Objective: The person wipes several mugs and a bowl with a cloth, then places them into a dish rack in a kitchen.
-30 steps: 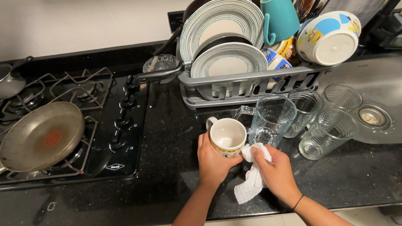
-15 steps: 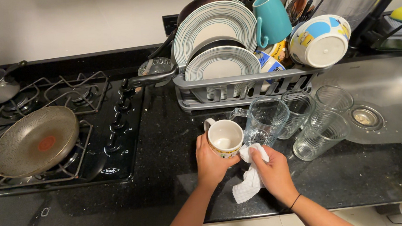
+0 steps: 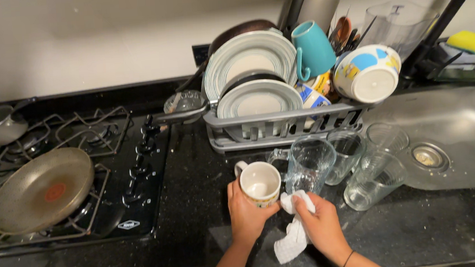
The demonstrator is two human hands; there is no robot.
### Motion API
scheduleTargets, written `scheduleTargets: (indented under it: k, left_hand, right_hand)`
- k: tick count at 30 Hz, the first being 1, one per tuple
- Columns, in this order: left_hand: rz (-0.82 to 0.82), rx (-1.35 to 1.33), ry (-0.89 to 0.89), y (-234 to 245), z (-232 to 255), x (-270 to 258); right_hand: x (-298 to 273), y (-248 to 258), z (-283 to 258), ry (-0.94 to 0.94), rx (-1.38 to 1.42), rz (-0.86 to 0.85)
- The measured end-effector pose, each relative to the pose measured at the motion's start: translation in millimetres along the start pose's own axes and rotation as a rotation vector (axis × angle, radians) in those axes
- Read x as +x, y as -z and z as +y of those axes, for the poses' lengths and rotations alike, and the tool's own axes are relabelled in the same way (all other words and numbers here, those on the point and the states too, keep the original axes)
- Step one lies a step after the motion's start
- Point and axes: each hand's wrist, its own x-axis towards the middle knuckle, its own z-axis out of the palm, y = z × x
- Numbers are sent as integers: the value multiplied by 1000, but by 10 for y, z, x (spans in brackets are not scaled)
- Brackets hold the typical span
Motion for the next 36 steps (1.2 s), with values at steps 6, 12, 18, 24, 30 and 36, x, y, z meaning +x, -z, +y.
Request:
scheduleTargets:
  k: [6, 12, 18, 24, 30, 36]
  left_hand:
    - [13, 19, 30, -11, -38, 29]
    - [7, -52, 176, 76, -53, 88]
    - [12, -26, 209, 102, -110, 270]
    - [-29, -69, 277, 131, -107, 449]
    - [-34, -49, 322, 114, -82, 542]
    - [-4, -62, 352, 61, -76, 511]
  right_hand:
    - [16, 35, -143, -96, 28, 14]
    - [-24, 169, -630, -288, 56, 91]
    - [82, 183, -243, -213, -197, 294]
    - [51, 251, -570, -351, -106, 304]
    - [187, 227, -475, -350, -232, 201]
    - [339, 76, -477, -313, -262, 216]
